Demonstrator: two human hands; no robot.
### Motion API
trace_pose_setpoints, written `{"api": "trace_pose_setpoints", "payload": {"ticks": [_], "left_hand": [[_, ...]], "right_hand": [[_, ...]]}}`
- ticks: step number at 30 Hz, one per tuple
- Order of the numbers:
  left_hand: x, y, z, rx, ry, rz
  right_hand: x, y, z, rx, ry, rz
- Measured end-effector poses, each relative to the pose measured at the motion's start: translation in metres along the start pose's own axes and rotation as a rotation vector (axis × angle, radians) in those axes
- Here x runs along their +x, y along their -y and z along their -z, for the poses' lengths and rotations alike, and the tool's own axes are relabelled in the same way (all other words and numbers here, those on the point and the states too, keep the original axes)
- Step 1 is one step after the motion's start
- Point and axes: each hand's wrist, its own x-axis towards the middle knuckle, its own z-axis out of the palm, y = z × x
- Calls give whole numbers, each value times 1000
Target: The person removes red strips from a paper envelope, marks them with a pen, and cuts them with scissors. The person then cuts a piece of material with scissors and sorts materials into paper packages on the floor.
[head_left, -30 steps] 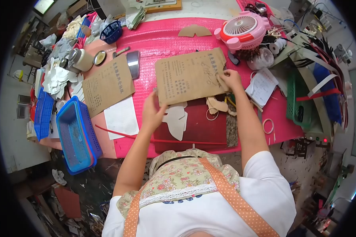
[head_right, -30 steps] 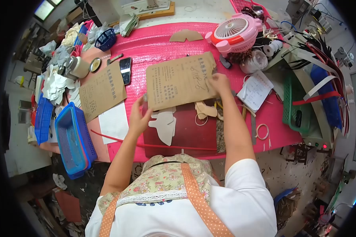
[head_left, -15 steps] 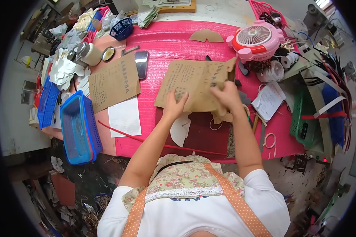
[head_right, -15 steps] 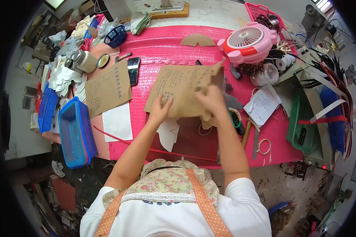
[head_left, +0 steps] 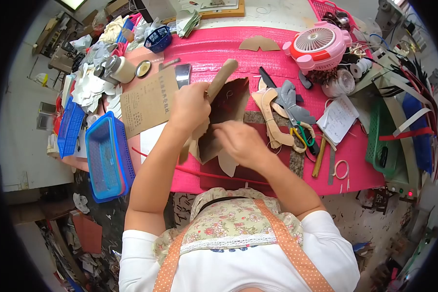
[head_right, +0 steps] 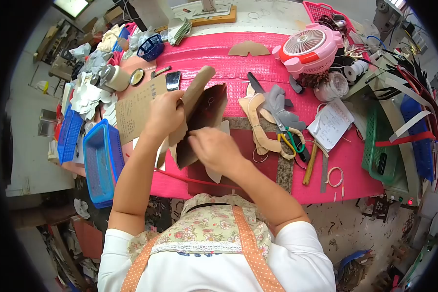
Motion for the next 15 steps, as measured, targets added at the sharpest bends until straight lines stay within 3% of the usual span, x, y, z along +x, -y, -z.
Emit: {"api": "trace_pose_setpoints", "payload": {"ticks": [3, 5, 6, 8, 9, 11, 12, 13, 15], "left_hand": [[-12, -6, 9, -10, -32, -22], [-18, -12, 7, -13, -45, -48], [-20, -14, 4, -51, -67, -67], [-18, -10, -5, -20, -51, -83], [-19, -11, -7, -23, -60, -83], [-18, -14, -7, -40, -108, -98], [-16, -16, -6, -42, -121, -90], [-12, -19, -3, -43, -144, -110], [-4, -23, 2, -39, -168, -119]], "right_hand": [[10, -15, 10, -125, -36, 73], [29, -19, 10, -524, -27, 299], [38, -26, 7, -526, -27, 304], [56, -42, 2, -1078, 166, 339], [67, -43, 4, -1086, 164, 345], [87, -44, 7, -1249, 635, 80], [88, -66, -1, -1328, 488, 226], [95, -77, -12, -1336, 486, 242], [107, -79, -25, -1472, 361, 77]]}}
